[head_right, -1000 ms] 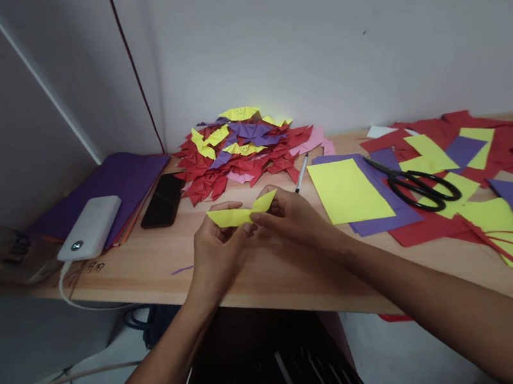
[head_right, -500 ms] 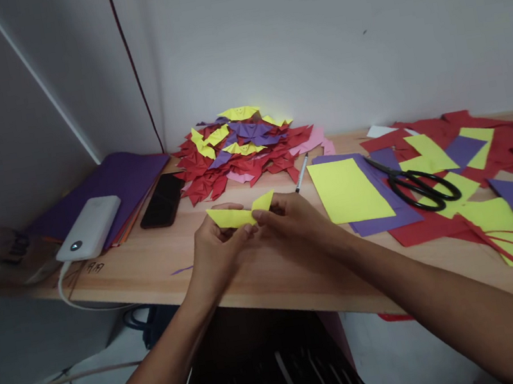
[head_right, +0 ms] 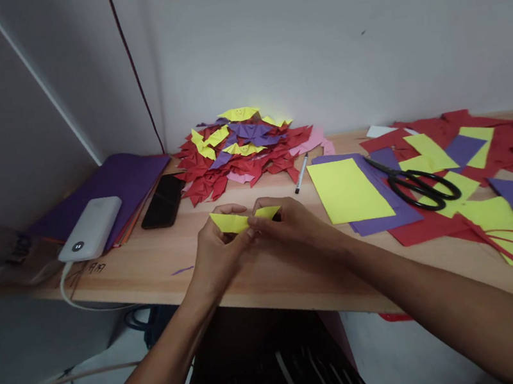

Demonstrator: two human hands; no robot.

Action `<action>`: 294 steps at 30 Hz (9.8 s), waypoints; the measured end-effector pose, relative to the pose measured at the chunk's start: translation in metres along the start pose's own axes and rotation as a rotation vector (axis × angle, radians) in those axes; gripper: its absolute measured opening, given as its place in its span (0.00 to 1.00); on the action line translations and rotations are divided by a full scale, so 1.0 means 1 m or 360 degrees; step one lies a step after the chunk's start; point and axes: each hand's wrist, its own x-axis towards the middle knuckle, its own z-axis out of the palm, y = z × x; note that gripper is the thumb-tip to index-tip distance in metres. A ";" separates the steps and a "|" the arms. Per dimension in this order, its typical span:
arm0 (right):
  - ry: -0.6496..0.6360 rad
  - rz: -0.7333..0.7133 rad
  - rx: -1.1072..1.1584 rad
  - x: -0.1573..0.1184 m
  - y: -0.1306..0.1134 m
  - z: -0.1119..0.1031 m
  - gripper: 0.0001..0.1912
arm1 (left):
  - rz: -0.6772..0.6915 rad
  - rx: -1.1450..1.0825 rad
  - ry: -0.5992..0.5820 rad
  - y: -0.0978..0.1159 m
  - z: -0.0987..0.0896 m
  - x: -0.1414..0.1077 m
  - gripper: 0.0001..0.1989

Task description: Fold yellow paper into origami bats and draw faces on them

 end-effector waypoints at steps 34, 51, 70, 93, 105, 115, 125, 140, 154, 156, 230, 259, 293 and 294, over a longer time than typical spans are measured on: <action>0.0008 0.0007 -0.0233 0.001 0.000 0.000 0.18 | -0.0178 -0.0442 -0.0099 -0.005 0.001 0.004 0.18; -0.0013 0.0137 0.0151 0.000 0.000 0.002 0.15 | -0.0202 -0.0487 0.0000 -0.003 0.001 0.004 0.18; -0.0111 0.0452 0.0369 -0.001 -0.004 -0.018 0.13 | 0.0190 0.0086 -0.0482 0.015 -0.020 0.014 0.06; -0.0005 0.0344 0.0322 -0.002 -0.012 -0.009 0.14 | -0.0186 -0.0434 -0.0441 0.003 -0.011 0.024 0.11; 0.0016 0.0259 0.0271 0.001 0.003 -0.004 0.13 | -0.0371 -0.0643 -0.0431 0.001 -0.010 0.025 0.11; 0.0049 0.0264 0.0309 0.001 0.007 0.001 0.13 | -0.0508 -0.0760 -0.0448 -0.001 -0.012 0.027 0.13; 0.0082 0.0310 0.0267 0.000 0.001 0.003 0.12 | -0.0478 -0.0767 -0.0388 -0.004 -0.010 0.028 0.11; -0.0087 0.0171 0.0150 0.001 0.005 0.004 0.14 | -0.0429 -0.0748 -0.0370 -0.005 -0.010 0.029 0.10; -0.0025 0.0172 0.0129 0.000 0.003 0.005 0.10 | -0.0424 -0.0806 -0.0310 -0.002 -0.011 0.030 0.12; -0.0053 0.0158 0.0155 0.001 0.003 0.006 0.10 | -0.0421 -0.0735 -0.0374 -0.001 -0.010 0.031 0.14; 0.0180 0.0036 -0.0104 -0.004 -0.001 0.007 0.14 | -0.0267 -0.0355 -0.0167 -0.008 -0.012 0.024 0.15; -0.0039 0.0082 -0.0107 -0.001 0.000 0.009 0.13 | -0.0308 -0.0582 -0.0093 -0.003 -0.010 0.023 0.12; 0.0029 0.0109 -0.0159 -0.003 0.002 0.012 0.18 | -0.0340 -0.0591 -0.0208 -0.004 -0.009 0.025 0.14; 0.0037 0.0102 -0.0171 -0.003 0.002 0.012 0.17 | -0.0328 -0.0598 -0.0196 -0.003 -0.009 0.024 0.14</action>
